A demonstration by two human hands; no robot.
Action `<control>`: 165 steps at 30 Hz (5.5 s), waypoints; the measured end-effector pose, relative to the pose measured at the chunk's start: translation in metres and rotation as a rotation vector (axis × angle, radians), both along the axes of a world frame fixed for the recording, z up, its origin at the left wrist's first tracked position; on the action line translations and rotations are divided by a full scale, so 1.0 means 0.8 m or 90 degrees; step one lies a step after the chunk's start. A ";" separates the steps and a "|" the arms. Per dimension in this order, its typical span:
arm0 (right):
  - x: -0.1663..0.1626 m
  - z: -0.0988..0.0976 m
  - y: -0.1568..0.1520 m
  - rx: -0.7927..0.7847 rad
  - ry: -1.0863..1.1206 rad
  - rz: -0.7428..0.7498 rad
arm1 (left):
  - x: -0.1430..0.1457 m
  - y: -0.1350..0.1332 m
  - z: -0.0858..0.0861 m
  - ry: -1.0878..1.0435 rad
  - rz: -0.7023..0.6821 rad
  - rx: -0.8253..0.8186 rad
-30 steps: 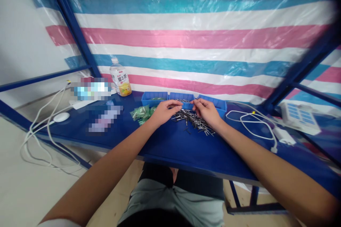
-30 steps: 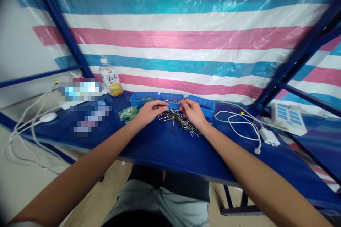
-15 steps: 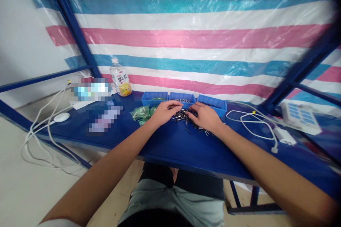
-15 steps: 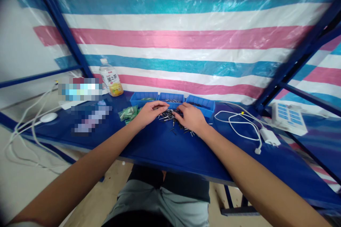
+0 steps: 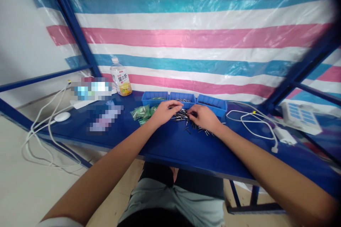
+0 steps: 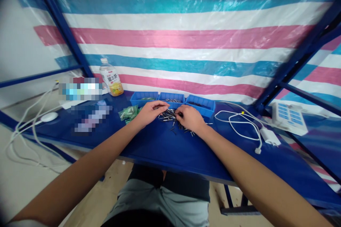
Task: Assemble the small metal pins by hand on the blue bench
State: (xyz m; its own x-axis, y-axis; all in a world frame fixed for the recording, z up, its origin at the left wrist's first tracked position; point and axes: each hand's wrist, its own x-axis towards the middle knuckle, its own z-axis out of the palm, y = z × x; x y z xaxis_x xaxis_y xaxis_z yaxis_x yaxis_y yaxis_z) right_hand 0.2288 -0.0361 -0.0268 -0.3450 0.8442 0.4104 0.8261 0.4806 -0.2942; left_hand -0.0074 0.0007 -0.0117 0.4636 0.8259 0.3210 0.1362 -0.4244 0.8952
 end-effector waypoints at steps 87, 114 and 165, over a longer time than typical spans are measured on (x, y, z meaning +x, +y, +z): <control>-0.031 -0.004 -0.006 -0.113 0.559 0.099 | 0.003 -0.009 0.005 -0.025 -0.010 0.004; -0.030 0.009 -0.022 0.001 0.226 0.162 | 0.005 -0.006 0.000 -0.025 -0.032 0.102; -0.034 0.004 -0.021 -0.161 0.350 0.164 | 0.004 -0.003 -0.006 -0.004 -0.066 0.073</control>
